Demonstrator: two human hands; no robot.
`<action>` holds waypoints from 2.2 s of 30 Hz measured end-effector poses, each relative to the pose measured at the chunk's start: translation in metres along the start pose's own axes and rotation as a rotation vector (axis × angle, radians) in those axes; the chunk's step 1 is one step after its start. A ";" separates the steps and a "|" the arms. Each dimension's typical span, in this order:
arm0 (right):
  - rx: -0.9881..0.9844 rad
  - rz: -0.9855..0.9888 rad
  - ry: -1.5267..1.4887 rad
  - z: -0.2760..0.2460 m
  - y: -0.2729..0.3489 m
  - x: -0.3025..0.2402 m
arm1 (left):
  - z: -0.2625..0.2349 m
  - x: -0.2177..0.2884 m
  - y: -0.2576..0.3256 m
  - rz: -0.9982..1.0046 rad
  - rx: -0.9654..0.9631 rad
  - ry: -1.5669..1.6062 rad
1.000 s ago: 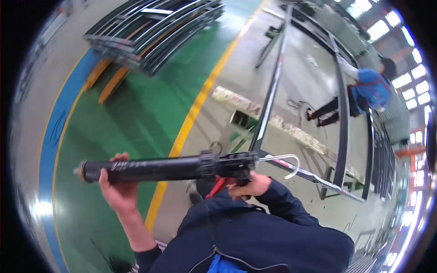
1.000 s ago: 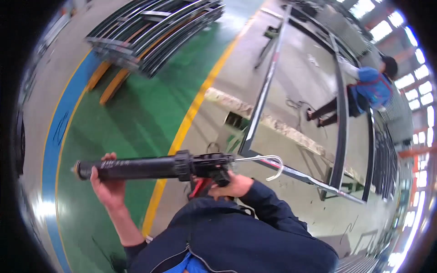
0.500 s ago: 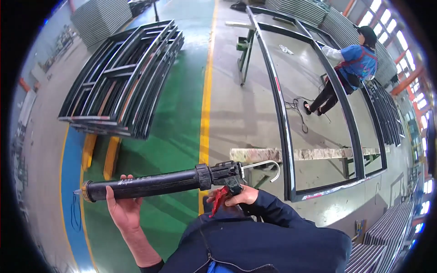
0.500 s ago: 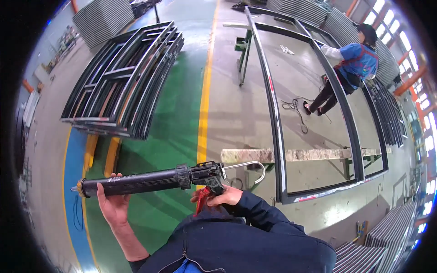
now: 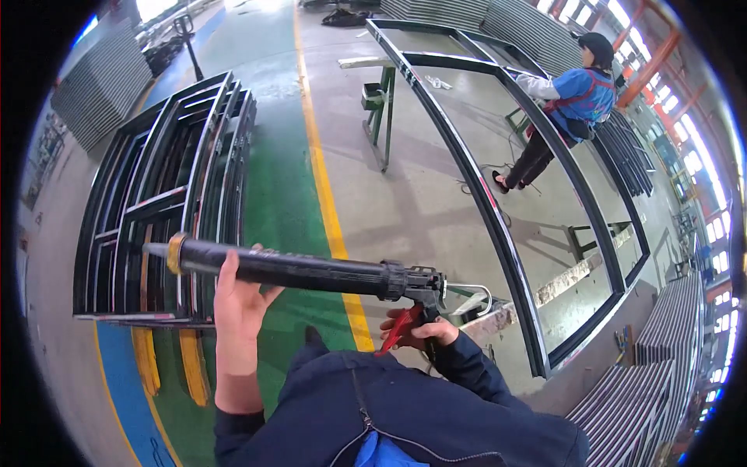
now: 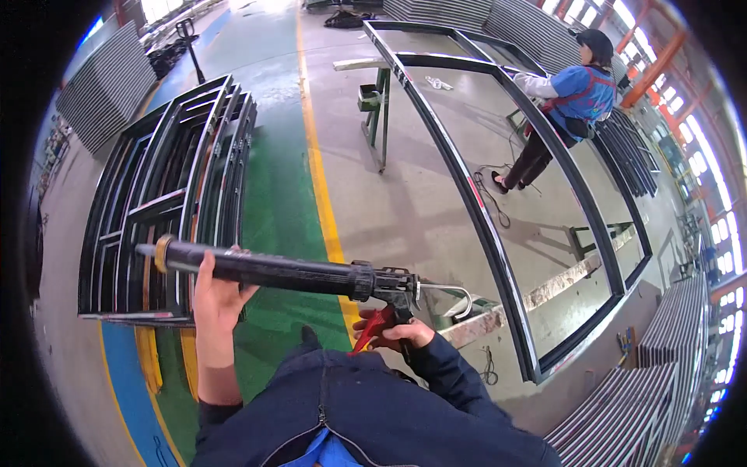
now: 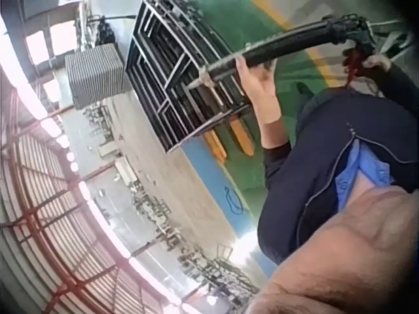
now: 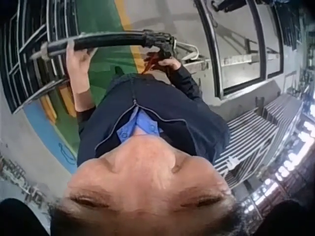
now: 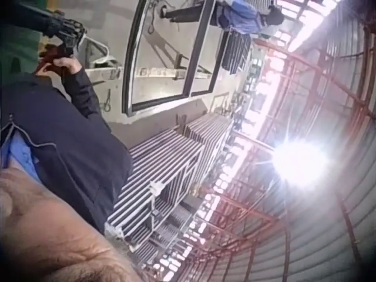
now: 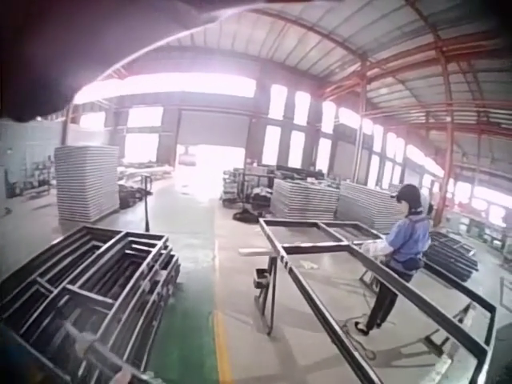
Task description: Apply sealant to a metal frame using a manual caulking gun.
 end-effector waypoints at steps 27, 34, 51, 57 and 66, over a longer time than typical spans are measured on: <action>0.237 -0.794 -0.376 -0.091 -0.163 -0.443 | 0.434 -0.041 -0.597 -0.521 -0.456 -0.194; 0.232 -0.890 -0.392 -0.153 -0.189 -0.554 | 0.524 -0.111 -0.723 -0.686 -0.566 -0.198; 0.359 -0.583 -0.546 -0.293 -0.243 -0.756 | 0.582 -0.210 -0.910 -0.862 -0.248 -0.171; 0.341 -0.522 -0.617 -0.319 -0.261 -0.781 | 0.579 -0.220 -0.936 -0.866 -0.198 -0.134; 0.367 -0.447 -0.565 -0.335 -0.267 -0.790 | 0.571 -0.220 -0.944 -0.836 -0.182 -0.163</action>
Point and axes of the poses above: each hand's wrist, its own y-axis away from the middle knuckle, its own z-axis out of the palm, x = y × z, the point moved 7 cm from there along -y, towards the middle knuckle, and after that the axes turned 14 degrees about -y, right-handed, at the moved point
